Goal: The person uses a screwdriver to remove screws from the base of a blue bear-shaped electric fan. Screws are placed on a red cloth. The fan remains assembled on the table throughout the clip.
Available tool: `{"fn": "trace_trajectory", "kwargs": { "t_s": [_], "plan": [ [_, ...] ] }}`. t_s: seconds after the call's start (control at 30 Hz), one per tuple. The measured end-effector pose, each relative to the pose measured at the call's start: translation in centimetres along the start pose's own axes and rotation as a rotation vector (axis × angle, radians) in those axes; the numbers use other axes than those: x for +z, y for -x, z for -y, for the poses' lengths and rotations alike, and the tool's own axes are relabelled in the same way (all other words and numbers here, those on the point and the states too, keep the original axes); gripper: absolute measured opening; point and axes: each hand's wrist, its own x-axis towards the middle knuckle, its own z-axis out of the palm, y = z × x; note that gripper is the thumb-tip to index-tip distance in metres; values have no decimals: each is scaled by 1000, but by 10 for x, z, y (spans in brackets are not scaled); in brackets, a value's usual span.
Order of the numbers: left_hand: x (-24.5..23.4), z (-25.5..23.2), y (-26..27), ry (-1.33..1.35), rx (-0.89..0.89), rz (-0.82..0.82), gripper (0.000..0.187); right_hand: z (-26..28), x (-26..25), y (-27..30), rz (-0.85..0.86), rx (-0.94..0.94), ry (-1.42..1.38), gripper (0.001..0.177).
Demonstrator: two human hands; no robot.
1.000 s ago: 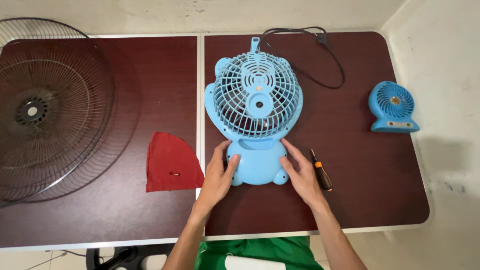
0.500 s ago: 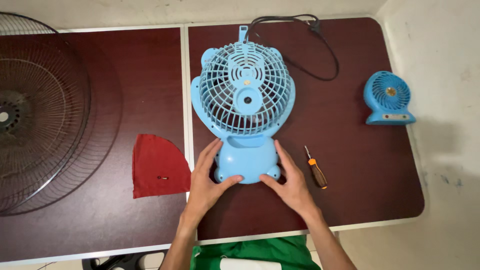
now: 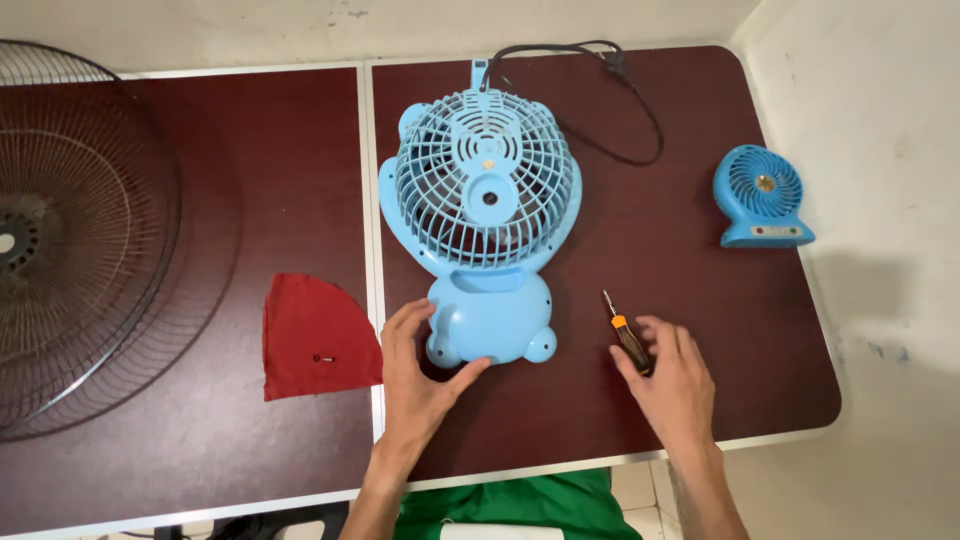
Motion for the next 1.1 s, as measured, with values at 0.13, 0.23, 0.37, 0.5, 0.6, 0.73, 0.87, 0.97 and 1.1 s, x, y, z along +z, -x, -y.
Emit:
{"fn": "trace_trajectory", "kwargs": {
  "t_s": [0.13, 0.23, 0.37, 0.5, 0.6, 0.73, 0.87, 0.97, 1.1],
  "plan": [
    [1, 2, 7, 16, -110, -2, 72, -11, 11, 6, -18, 19, -51, 27],
    [-3, 2, 14, -14, -189, -8, 54, -16, 15, 6, -42, 78, -285, 22],
    [-2, 3, 12, 49, -224, -60, 41, -17, 17, 1, -14, 189, -769, 23],
    [9, 0, 10, 182, -235, -89, 43, -10, 24, -4, -75, 8, -1126, 26],
    [17, -3, 5, 230, -281, -67, 44, 6, 35, -9, -63, 20, -1392, 28],
    [17, -2, -1, 153, -196, -20, 43, 35, 48, -11, -26, 30, -1431, 26],
    [7, 2, 0, 151, -119, -8, 40, 59, 47, -12, 29, -52, -1233, 30],
    [1, 4, 4, 174, -159, 8, 36, 76, 43, -14, 94, -127, -1116, 34],
    [1, 7, 6, 229, -200, 16, 27, 96, 36, -20, 117, -313, -1012, 37]
  ]
}}
